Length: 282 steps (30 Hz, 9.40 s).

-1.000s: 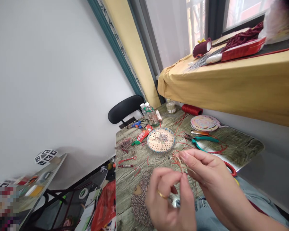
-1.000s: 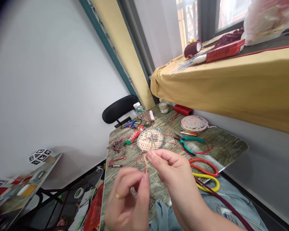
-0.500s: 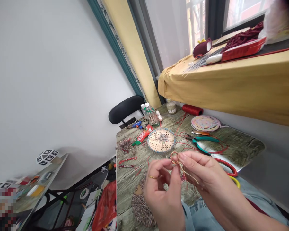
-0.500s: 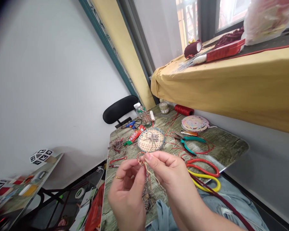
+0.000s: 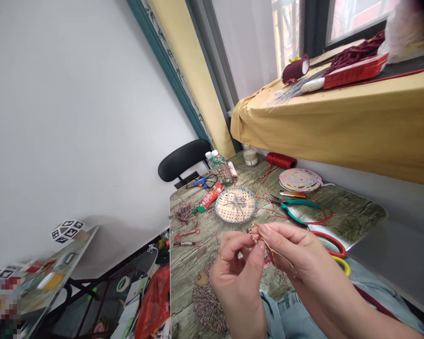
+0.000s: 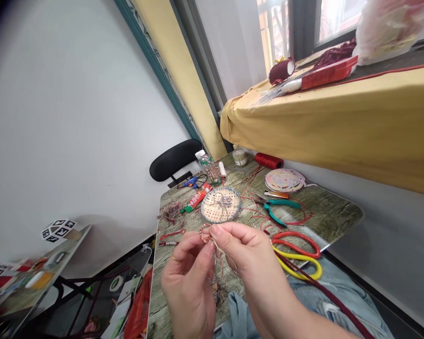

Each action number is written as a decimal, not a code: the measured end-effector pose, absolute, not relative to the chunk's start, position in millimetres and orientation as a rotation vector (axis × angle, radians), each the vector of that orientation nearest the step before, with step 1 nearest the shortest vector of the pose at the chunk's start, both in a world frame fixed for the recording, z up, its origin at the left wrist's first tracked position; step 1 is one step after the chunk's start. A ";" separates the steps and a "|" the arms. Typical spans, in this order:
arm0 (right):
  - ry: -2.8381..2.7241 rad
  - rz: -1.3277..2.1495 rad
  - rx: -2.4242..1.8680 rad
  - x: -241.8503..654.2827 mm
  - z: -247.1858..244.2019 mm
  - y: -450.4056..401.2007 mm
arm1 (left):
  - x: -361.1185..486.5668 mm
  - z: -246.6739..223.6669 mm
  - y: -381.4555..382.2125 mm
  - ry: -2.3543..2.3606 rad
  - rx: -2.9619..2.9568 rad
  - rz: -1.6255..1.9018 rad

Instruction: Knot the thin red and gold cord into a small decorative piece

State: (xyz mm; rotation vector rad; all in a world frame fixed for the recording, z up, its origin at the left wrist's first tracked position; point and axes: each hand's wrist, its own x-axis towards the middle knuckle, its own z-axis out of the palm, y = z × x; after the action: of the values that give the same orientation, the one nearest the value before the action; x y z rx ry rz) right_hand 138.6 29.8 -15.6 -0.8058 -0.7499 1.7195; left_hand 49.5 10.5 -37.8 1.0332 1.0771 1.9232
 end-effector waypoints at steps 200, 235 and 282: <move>-1.861 1.318 -0.903 169.2 -2.1 34.0 | 39.6 -2.2 0.5 1.028 0.662 1.559; -1.646 1.137 -0.995 169.6 -9.2 56.6 | 22.1 -14.1 3.7 0.881 0.784 1.467; -1.631 1.764 -0.867 191.9 -7.2 68.0 | 7.4 -1.2 3.0 0.937 0.904 1.381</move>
State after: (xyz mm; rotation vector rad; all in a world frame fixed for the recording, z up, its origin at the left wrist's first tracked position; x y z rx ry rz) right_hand 191.9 68.0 -7.2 -0.8667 -1.6305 1.7640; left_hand 7.4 3.0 -1.2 0.9039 0.9367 1.3812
